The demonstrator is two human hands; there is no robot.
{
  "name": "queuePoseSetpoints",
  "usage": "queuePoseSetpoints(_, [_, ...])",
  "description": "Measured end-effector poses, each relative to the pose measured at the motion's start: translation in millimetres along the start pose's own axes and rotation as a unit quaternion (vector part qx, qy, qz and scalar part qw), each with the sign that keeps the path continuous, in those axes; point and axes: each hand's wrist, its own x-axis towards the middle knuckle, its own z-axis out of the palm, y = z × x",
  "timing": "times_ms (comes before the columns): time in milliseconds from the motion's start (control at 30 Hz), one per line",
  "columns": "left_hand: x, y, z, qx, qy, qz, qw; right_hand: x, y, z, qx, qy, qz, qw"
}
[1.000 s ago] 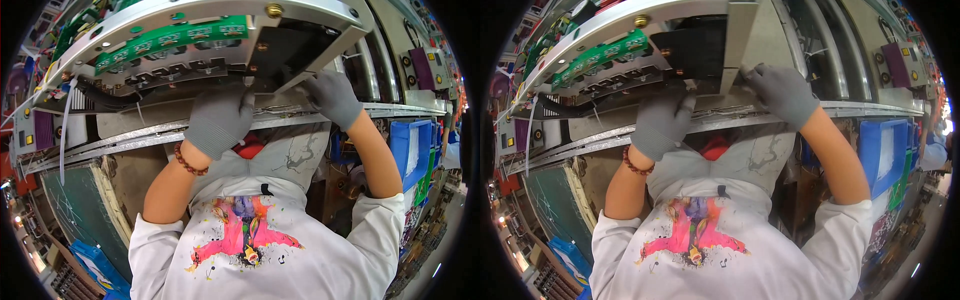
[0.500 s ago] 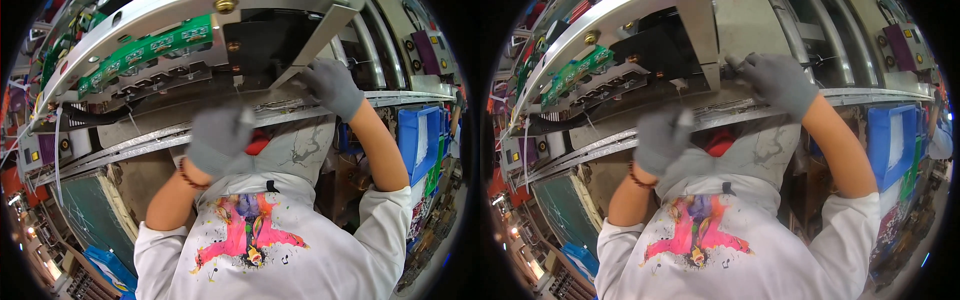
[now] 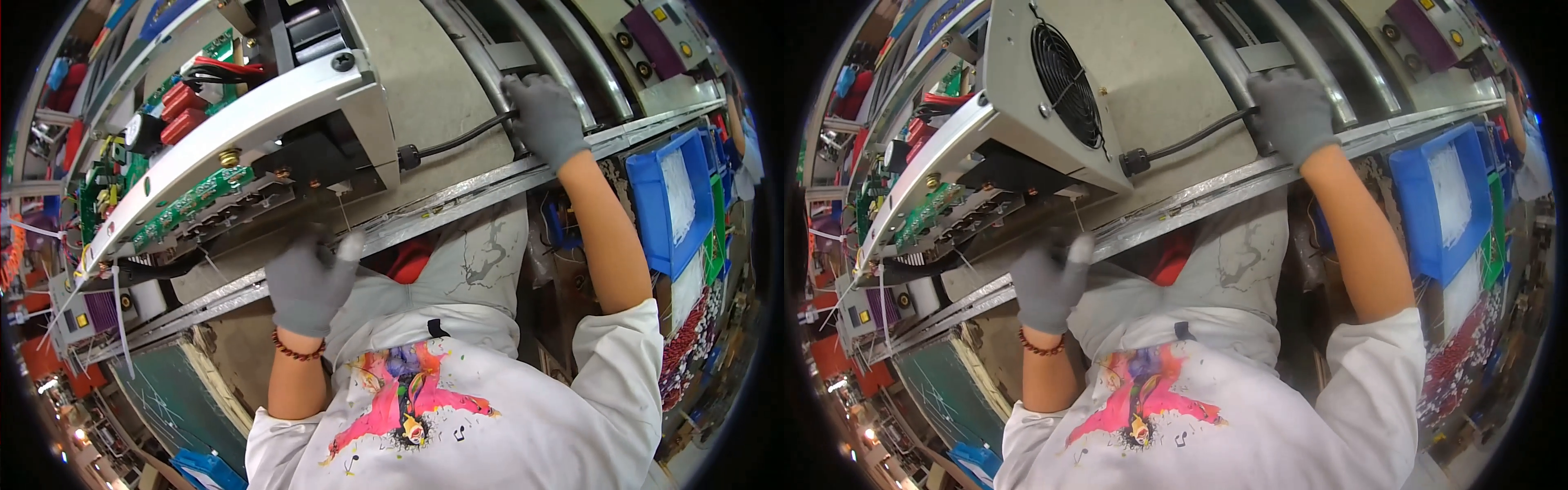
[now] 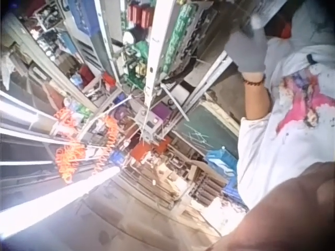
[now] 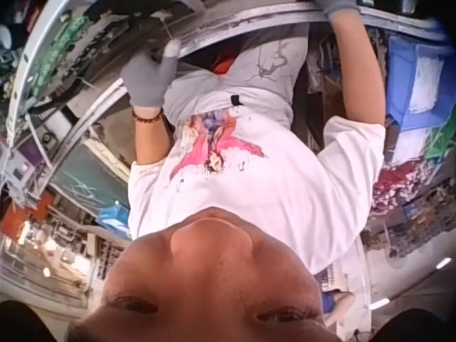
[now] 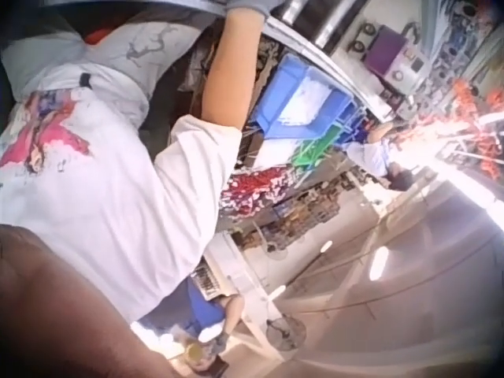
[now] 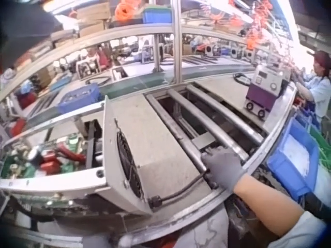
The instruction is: Wiring and securing components inside an electronic device using zip ties on an assembly line.
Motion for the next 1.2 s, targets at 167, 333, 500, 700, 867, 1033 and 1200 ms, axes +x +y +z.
queuePoseSetpoints(167, [24, 14, 14, 0.037, -0.005, 0.003, 0.999, 31, 37, 27, 0.103, -0.131, 0.253, 0.953])
queuePoseSetpoints(333, [27, -8, 18, 0.020, -0.002, 0.130, 0.991, 25, 47, 82, 0.403, 0.188, 0.321, 0.836])
queuePoseSetpoints(500, [27, -3, 28, -0.004, 0.051, 0.137, 0.989, 9, 23, 68, 0.658, 0.341, 0.300, 0.601])
queuePoseSetpoints(700, [36, -10, 17, 0.010, 0.055, 0.123, 0.991, -19, -12, -24, 0.511, 0.404, 0.159, 0.742])
queuePoseSetpoints(867, [37, -24, 10, -0.042, 0.073, 0.138, 0.987, 40, -41, -70, 0.287, 0.629, 0.009, 0.723])
queuePoseSetpoints(1033, [29, -33, 3, 0.004, 0.075, 0.120, 0.990, 152, -83, -99, 0.295, 0.460, -0.284, 0.788])
queuePoseSetpoints(1200, [17, -29, -14, -0.042, 0.000, 0.092, 0.995, 105, -74, -103, 0.432, 0.020, -0.067, 0.899])
